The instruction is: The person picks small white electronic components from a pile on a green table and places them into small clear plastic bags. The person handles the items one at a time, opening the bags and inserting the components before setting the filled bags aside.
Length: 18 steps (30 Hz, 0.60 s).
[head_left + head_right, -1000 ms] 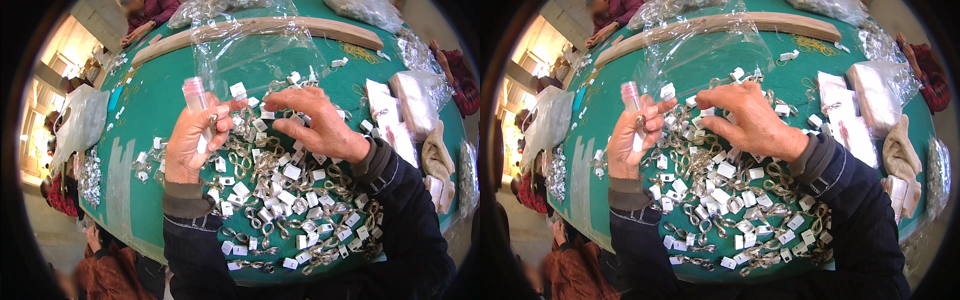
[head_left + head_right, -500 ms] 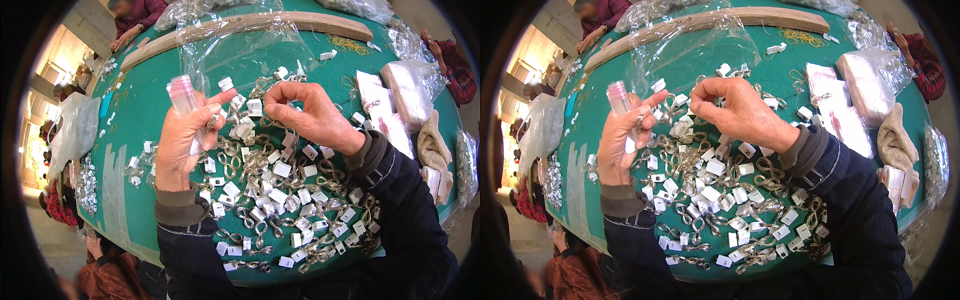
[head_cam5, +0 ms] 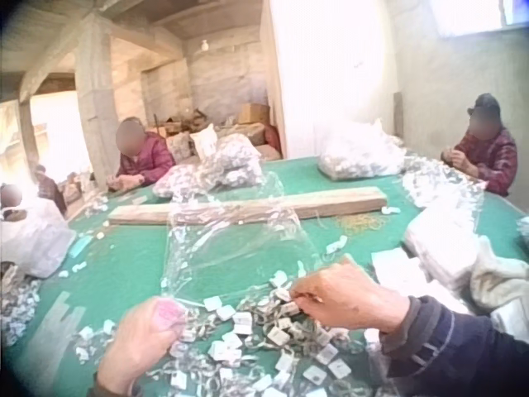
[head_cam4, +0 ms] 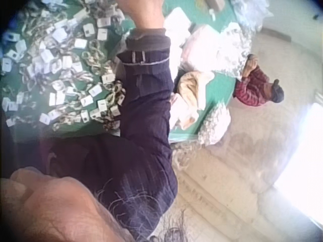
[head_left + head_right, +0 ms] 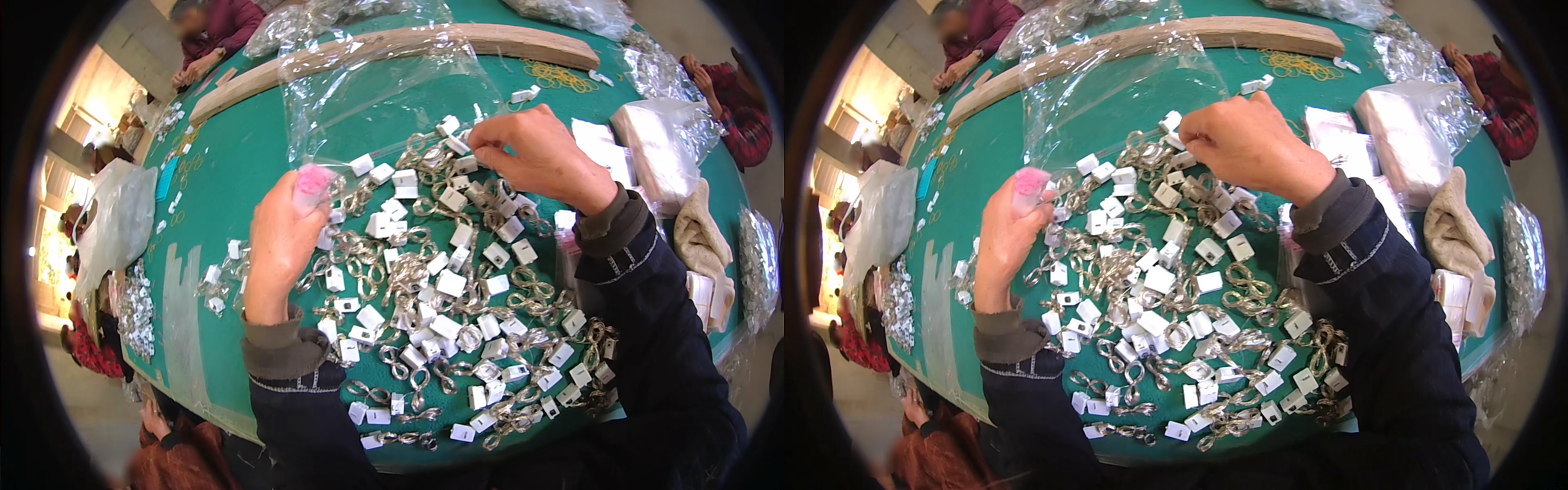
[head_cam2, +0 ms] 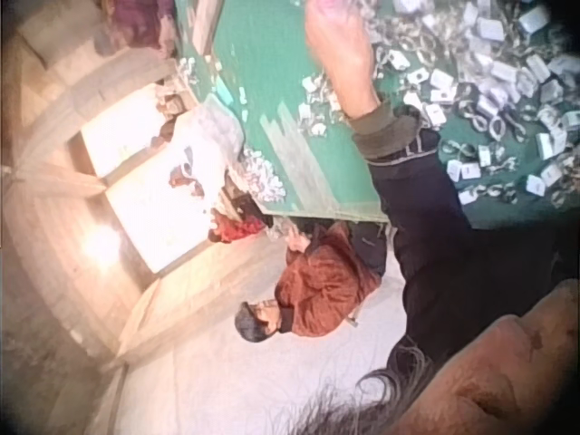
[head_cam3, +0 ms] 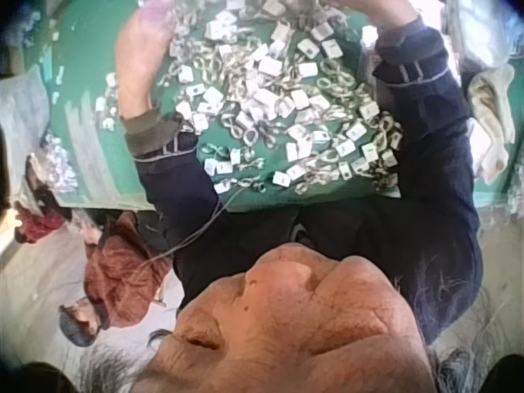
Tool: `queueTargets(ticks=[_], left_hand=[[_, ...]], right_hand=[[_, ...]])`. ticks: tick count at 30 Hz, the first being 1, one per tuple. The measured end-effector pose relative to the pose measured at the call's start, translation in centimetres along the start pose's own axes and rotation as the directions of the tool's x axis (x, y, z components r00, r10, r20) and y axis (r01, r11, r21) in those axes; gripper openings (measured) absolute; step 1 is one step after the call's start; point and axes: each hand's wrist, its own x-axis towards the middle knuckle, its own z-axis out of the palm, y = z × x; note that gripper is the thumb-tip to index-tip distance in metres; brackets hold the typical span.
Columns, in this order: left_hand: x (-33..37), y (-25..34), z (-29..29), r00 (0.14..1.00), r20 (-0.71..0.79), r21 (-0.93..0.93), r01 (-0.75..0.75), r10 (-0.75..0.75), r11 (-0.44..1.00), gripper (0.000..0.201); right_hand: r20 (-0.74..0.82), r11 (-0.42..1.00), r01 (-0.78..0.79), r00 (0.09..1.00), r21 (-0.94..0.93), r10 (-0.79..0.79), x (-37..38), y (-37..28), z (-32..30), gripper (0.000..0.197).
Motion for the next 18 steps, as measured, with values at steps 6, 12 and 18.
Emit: queueTargets(ticks=[6,12,18], left_hand=[[-1.6,3.0,1.8,0.995,-0.055,-0.321,-0.098,0.085,0.942,0.029],[-1.7,3.4,3.9,0.984,0.083,-0.487,-0.095,0.155,0.868,0.028],[-1.8,3.0,4.5,0.958,0.217,-0.408,-0.087,0.188,0.909,0.018]], right_hand=[[0.282,0.959,0.064,0.949,0.274,-0.144,-0.3,-0.9,-0.2,0.024],[0.251,0.821,0.049,0.940,0.568,-0.229,-0.1,-0.1,-2.4,0.030],[0.498,0.848,0.087,0.776,0.523,-0.387,-0.6,0.5,-2.2,0.026]])
